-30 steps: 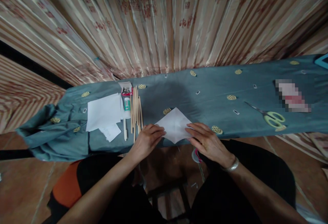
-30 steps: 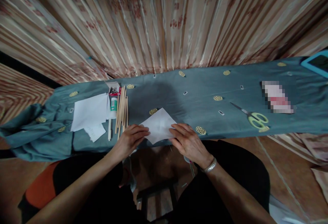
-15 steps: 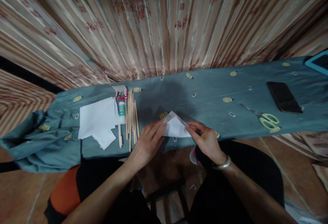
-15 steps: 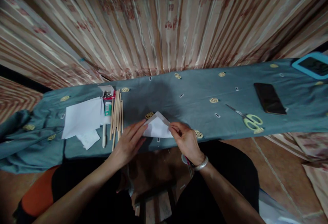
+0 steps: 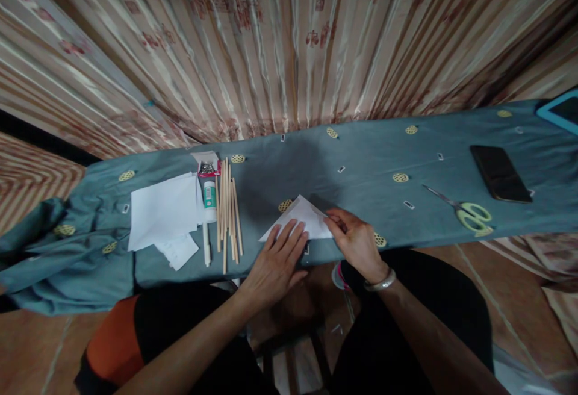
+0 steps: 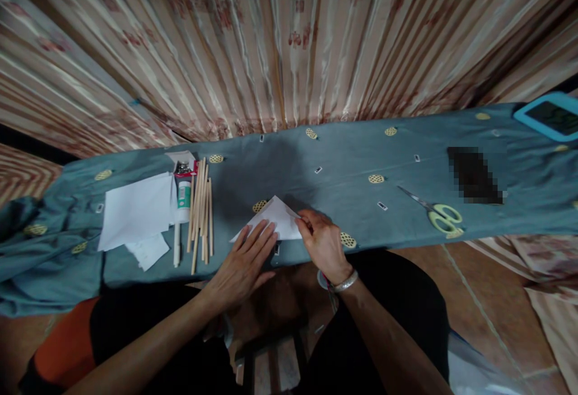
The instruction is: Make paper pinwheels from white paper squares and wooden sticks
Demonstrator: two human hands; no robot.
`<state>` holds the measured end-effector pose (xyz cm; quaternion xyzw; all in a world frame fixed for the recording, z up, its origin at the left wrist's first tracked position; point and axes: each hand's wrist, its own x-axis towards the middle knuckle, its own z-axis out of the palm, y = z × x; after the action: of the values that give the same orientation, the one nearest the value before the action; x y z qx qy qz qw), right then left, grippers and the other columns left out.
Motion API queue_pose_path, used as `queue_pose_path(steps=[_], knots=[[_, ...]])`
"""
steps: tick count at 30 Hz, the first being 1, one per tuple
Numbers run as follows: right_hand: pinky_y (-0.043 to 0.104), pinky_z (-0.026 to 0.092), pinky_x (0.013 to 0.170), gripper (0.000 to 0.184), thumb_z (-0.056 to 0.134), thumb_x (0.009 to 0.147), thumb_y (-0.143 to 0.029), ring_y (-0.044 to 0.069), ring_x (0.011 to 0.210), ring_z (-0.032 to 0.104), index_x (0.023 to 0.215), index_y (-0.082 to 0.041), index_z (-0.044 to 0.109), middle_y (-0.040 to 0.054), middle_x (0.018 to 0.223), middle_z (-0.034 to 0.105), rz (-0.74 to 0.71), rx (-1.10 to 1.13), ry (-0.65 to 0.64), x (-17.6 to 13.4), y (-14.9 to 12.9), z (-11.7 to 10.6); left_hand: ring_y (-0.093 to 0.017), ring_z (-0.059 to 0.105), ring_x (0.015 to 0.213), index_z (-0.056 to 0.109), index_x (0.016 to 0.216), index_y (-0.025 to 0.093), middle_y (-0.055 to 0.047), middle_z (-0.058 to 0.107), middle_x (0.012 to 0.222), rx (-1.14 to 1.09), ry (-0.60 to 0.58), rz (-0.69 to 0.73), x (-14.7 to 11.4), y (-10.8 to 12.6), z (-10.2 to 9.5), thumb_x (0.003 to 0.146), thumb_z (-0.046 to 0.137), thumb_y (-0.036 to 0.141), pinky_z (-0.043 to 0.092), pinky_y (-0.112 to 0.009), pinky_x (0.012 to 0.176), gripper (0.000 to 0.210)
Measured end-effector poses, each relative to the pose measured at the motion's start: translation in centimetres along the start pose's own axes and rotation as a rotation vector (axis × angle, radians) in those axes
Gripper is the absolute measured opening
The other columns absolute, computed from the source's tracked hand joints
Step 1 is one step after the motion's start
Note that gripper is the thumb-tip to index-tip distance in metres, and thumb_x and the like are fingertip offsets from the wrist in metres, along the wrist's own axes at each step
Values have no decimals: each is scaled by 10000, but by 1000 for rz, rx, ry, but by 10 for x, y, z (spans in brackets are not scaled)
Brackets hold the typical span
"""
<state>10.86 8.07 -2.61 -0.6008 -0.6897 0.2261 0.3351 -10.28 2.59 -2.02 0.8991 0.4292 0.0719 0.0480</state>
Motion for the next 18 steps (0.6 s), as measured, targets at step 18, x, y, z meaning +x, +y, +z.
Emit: queue_pose_path(steps=[18], knots=[[306,529,687,247,594,859,-389,198,687,677,994,-214,705,33,770,733,79,2,9,5,-5,-4,-329,171,1480,200,1516,129,-181,326,1554,-4,27,-20,8,-10,7,903,548,461,248,-535,1159,779]])
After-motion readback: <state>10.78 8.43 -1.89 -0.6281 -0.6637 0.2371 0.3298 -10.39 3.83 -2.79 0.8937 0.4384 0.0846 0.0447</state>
